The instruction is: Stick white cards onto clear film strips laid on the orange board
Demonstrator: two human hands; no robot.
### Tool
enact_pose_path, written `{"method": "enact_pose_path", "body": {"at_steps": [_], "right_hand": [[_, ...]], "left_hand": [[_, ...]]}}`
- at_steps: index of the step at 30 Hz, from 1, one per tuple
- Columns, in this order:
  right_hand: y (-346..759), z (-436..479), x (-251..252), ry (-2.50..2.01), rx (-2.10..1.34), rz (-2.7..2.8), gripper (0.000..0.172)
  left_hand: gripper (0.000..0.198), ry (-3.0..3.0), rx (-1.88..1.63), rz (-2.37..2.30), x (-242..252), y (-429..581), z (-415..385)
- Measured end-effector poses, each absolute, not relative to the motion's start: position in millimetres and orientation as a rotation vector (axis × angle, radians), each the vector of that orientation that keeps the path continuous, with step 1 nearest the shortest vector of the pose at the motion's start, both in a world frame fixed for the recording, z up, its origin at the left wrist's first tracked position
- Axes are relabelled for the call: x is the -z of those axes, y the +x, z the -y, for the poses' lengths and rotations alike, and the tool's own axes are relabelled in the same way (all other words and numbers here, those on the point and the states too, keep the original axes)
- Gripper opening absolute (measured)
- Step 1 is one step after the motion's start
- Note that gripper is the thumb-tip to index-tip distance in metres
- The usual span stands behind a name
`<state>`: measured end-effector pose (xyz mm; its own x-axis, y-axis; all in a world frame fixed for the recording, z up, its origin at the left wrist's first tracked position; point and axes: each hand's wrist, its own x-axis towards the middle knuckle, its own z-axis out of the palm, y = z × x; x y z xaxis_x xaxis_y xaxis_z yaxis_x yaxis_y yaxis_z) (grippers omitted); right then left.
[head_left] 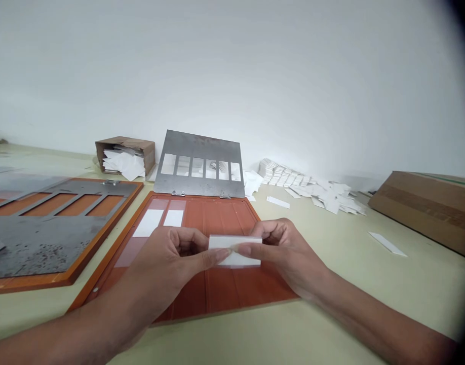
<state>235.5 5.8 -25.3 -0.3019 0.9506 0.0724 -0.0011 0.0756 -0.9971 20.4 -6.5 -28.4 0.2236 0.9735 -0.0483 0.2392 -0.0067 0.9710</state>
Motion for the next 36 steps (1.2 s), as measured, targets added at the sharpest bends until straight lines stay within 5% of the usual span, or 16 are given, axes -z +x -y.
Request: {"method": "enact_pose_path", "body": {"at_steps": [6,13,17,23,28,36], "right_hand": [[248.8,-5.6,10.4,-1.053,-1.227,1.605,0.02],[337.3,-1.1,-22.1,-1.339,-0.173,1.566,0.022],[383.7,-5.1,-9.4,-1.404,0.041,1.454,0.028],[403.1,-23.2,42.9,-1.667,-0.251,1.602,0.041],[362.8,-24.6,7.3,-1.433,-0.289,1.45,0.033],[235.8,-11.5,-13.1,-1.018,-1.143,1.714,0.019]], "left_hand": [[0.038,1.575,-1.024,-1.151,31.9,21.1,7.9],[0.038,1.63,-1.039,-1.129,41.1,21.4,5.0],[0.039,1.714,-0.967,-1.125,41.8,19.7,2.7],[0.039,1.747,-0.915,-1.145,43.8,16.2,-0.6],[0.033,1.672,-1.017,-1.118,38.6,20.6,3.2],[0.024,1.41,-1.224,-0.885,33.6,26.2,6.9]]}}
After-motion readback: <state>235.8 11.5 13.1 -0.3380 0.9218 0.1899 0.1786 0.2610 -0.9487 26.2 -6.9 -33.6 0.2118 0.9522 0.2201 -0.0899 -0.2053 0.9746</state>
